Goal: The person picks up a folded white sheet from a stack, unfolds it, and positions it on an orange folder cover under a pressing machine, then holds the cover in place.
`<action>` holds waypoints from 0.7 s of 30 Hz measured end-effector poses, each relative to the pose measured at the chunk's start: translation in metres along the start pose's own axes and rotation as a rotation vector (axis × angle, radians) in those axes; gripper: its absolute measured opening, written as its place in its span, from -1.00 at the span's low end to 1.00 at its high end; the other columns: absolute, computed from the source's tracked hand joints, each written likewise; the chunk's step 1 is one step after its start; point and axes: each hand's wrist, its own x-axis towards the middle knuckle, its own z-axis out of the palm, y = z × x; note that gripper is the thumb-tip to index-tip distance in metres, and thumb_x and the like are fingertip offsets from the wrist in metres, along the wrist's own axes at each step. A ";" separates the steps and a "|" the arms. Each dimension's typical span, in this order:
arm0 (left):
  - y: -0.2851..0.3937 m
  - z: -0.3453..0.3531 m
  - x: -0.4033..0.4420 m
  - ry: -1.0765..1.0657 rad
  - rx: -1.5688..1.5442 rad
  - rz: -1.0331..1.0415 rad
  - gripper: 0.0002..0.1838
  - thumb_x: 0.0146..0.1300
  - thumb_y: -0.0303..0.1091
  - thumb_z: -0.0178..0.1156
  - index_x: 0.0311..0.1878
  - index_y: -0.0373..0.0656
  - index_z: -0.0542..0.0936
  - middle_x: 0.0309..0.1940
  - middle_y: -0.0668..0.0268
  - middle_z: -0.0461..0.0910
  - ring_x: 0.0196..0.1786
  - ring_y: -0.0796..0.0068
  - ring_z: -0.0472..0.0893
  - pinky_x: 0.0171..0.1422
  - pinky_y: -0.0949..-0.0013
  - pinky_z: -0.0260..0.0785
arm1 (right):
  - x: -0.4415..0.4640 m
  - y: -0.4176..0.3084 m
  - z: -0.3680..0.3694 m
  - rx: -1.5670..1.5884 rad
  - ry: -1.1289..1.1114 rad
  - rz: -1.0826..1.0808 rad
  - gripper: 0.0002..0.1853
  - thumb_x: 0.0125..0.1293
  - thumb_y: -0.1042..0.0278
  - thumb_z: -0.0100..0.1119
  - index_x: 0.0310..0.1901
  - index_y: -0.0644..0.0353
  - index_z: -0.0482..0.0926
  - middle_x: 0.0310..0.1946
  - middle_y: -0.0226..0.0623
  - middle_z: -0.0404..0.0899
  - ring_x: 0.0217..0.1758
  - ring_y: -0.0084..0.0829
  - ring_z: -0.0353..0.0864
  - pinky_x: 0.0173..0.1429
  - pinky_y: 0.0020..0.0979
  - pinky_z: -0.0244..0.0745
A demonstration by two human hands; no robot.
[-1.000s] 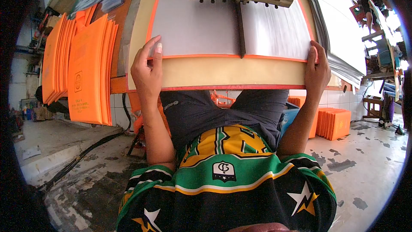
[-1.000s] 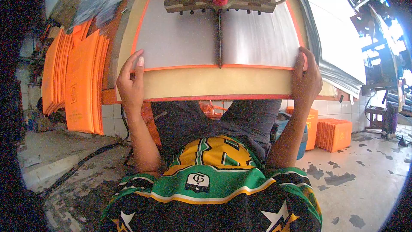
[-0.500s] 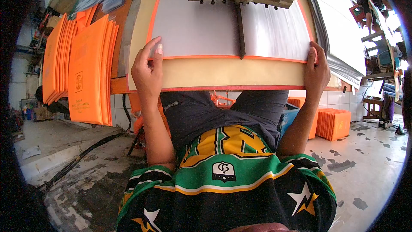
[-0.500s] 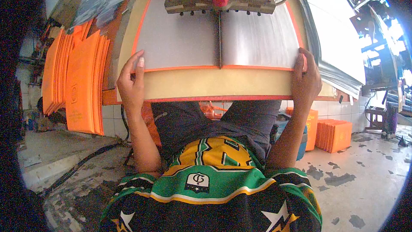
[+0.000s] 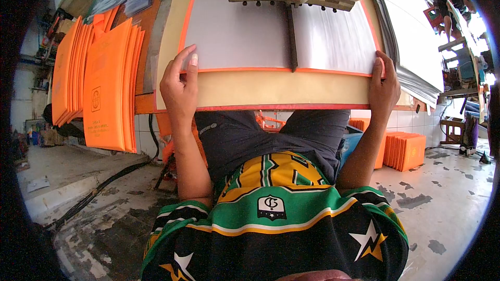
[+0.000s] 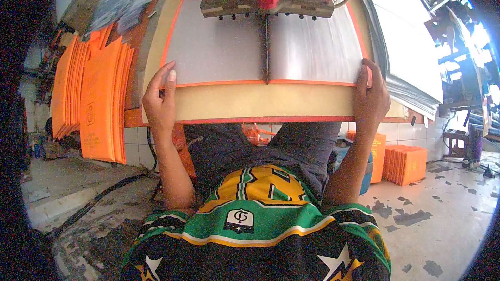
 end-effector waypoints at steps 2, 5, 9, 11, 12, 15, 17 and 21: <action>-0.001 0.000 0.000 -0.009 -0.015 -0.006 -0.61 0.66 -0.16 0.24 0.33 -0.19 0.75 0.26 0.13 0.80 0.38 0.24 0.71 0.53 0.19 0.45 | 0.000 -0.001 -0.001 -0.002 -0.021 0.023 -0.65 0.72 -0.02 0.06 0.27 -0.10 0.71 0.08 -0.09 0.83 -0.06 -0.02 0.86 0.06 -0.03 0.68; -0.001 0.000 0.000 -0.009 -0.008 -0.003 -0.61 0.66 -0.16 0.24 0.34 -0.18 0.75 0.26 0.13 0.80 0.36 0.26 0.72 0.48 0.20 0.48 | 0.000 -0.001 -0.001 -0.012 -0.028 0.030 -0.65 0.72 -0.01 0.06 0.28 -0.10 0.71 0.10 -0.11 0.83 -0.06 -0.02 0.86 0.07 -0.04 0.68; 0.002 -0.001 -0.001 -0.021 -0.020 -0.044 -0.62 0.66 -0.16 0.24 0.34 -0.16 0.75 0.25 0.13 0.80 0.33 0.26 0.73 0.41 0.22 0.52 | 0.000 0.000 -0.001 0.003 -0.033 0.034 -0.64 0.72 -0.02 0.05 0.29 -0.11 0.71 0.13 -0.14 0.83 -0.04 -0.02 0.86 0.09 -0.04 0.68; 0.001 -0.001 0.000 -0.020 -0.017 -0.030 -0.62 0.66 -0.16 0.24 0.34 -0.14 0.75 0.25 0.13 0.80 0.30 0.28 0.74 0.34 0.25 0.55 | 0.000 0.000 -0.001 -0.010 -0.039 0.043 -0.63 0.73 -0.03 0.04 0.31 -0.11 0.71 0.14 -0.15 0.82 -0.02 -0.02 0.86 0.10 -0.04 0.67; 0.000 -0.001 0.000 -0.020 -0.017 -0.031 -0.62 0.66 -0.16 0.24 0.34 -0.14 0.75 0.25 0.13 0.80 0.30 0.28 0.74 0.34 0.25 0.55 | 0.000 0.000 -0.001 -0.010 -0.039 0.043 -0.63 0.73 -0.03 0.04 0.31 -0.11 0.71 0.14 -0.15 0.82 -0.02 -0.02 0.86 0.10 -0.04 0.67; -0.002 0.000 0.000 -0.005 0.007 0.015 -0.62 0.66 -0.15 0.24 0.34 -0.14 0.75 0.24 0.14 0.81 0.28 0.31 0.74 0.30 0.28 0.55 | 0.000 0.000 -0.001 -0.020 -0.046 0.058 -0.62 0.73 -0.04 0.03 0.30 -0.11 0.71 0.14 -0.14 0.82 0.00 -0.03 0.86 0.11 -0.03 0.67; -0.001 -0.001 0.000 -0.005 0.006 0.007 -0.63 0.66 -0.15 0.24 0.33 -0.13 0.75 0.24 0.14 0.81 0.28 0.31 0.75 0.30 0.28 0.55 | 0.000 0.000 -0.001 -0.024 -0.045 0.053 -0.62 0.73 -0.04 0.03 0.30 -0.11 0.70 0.14 -0.14 0.82 0.01 -0.02 0.86 0.11 -0.03 0.68; 0.004 -0.002 0.000 -0.022 -0.013 -0.050 -0.63 0.66 -0.16 0.24 0.33 -0.13 0.76 0.23 0.14 0.81 0.28 0.29 0.75 0.33 0.26 0.54 | 0.000 0.000 0.000 -0.017 -0.042 0.056 -0.62 0.73 -0.03 0.03 0.30 -0.10 0.71 0.13 -0.13 0.82 0.00 -0.02 0.86 0.10 -0.03 0.68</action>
